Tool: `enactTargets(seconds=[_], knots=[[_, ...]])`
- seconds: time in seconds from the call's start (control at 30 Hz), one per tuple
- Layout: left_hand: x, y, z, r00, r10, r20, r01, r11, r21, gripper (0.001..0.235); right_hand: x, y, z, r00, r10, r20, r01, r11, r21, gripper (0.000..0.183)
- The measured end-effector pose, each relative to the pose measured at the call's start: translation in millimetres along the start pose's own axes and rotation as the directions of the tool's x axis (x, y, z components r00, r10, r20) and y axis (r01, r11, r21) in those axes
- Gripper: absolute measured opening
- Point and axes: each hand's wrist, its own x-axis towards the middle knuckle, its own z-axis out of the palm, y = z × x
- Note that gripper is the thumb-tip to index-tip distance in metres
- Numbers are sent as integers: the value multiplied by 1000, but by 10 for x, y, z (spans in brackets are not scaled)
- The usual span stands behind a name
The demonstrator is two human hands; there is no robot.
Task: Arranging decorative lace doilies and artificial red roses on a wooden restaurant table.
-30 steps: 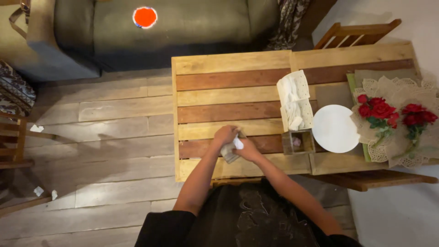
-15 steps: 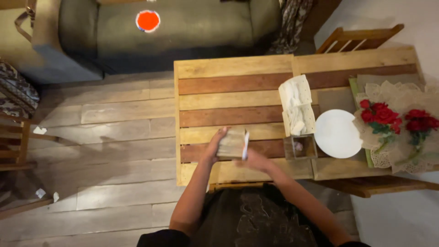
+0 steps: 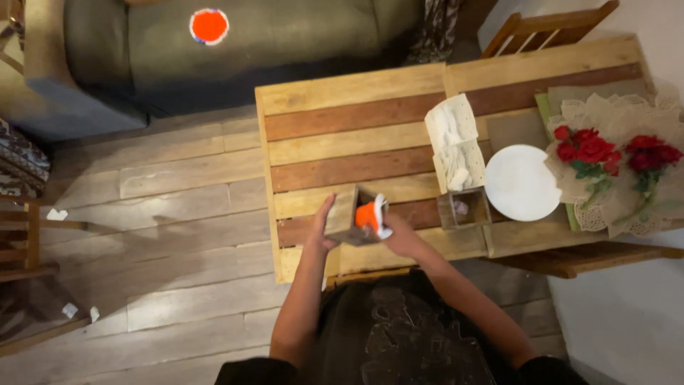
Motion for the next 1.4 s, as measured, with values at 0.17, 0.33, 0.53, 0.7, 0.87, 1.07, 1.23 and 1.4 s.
enactTargets(seconds=[0.17,0.33,0.53,0.7,0.87,1.07,1.23,1.4], knots=[[-101,188,512,991,65,113,-65,998,1,66,-44,-62,-392,927,-42,-373,-2,993,-118,21],[-178,105,595,998,-45,-36,45,999,26,69,-241,-356,-591,945,-143,-293,-36,848,-528,22],[-44,-87,607,990,57,126,-85,968,235,65,-119,-284,-172,991,-2,131,63,884,-464,59],[74,-51,603,980,152,131,-197,858,474,67,-11,-156,-197,996,-23,90,43,972,-231,67],[219,-214,375,991,39,130,-72,964,257,80,-98,-505,-522,972,203,-116,-197,979,59,74],[-421,152,984,956,-111,271,-48,854,518,89,-180,-332,-762,950,-271,-153,235,947,-220,79],[-183,134,641,966,-144,214,58,930,363,83,-57,428,-570,960,-19,-278,31,999,41,64],[49,20,505,983,53,177,-84,981,175,76,159,284,-563,734,164,-658,-28,977,212,58]])
